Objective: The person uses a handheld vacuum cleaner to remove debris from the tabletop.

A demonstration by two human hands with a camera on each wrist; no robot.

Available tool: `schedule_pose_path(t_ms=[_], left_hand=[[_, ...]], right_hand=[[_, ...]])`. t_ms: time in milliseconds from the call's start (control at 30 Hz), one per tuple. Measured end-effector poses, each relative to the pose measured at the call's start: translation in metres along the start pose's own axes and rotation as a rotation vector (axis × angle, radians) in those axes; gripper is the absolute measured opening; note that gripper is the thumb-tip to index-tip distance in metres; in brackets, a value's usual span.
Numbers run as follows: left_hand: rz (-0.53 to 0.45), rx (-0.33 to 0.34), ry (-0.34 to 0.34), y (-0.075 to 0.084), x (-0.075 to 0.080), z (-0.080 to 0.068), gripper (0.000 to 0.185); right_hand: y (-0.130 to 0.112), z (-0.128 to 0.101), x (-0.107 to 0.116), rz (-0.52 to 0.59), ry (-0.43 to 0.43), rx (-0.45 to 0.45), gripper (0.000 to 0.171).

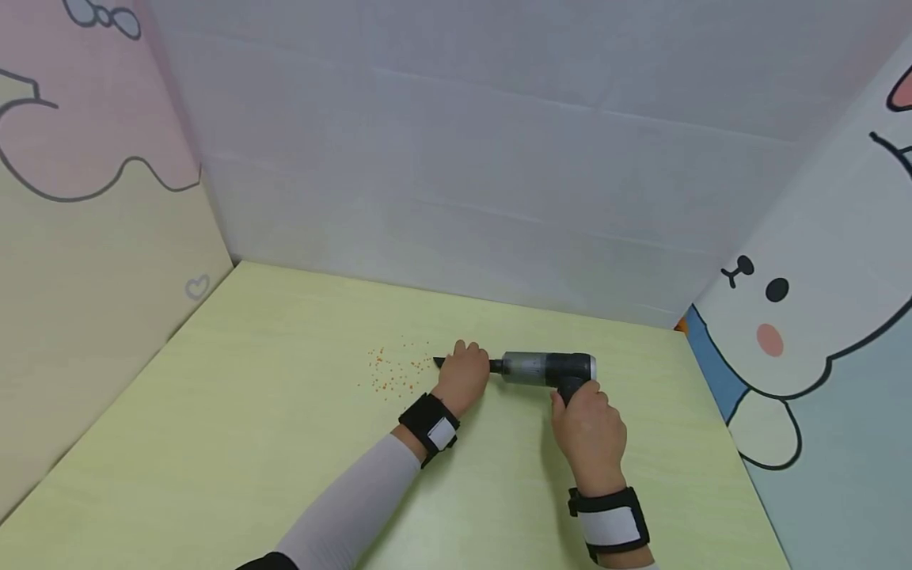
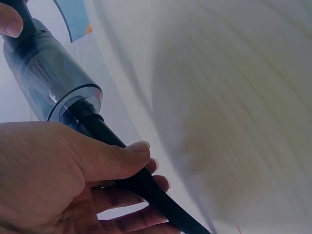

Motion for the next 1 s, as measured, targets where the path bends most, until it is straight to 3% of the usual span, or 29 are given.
schedule_pose_path(t_ms=[400,733,1000], left_hand=[[-0.014,0.000,-0.045,0.0010,-0.0047,-0.0028,0.016],[0.043,0.008,0.083,0.0010,-0.0027,-0.0091,0.017],[0.016,0.008,0.021,0.0013,-0.0052,-0.0064,0.017]], right_hand=[[-0.0008,-0.0039,0.0002,0.005,0.006,0.004,0.048],[-0.0016,-0.0077,-0.0003,0.013,0.003,0.012,0.048],[-0.0024,-0.0069,0.0006,0.011,-0.017,0.001,0.048]])
Point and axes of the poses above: each hand's wrist, its own z-axis towards the middle knuckle, its own x-axis out of the back of the hand, y = z × x, the point moved 5 cm from there along z, towards the middle knuckle, and after that the axes turned 8 degrees about -y, right-handed, at the moved point
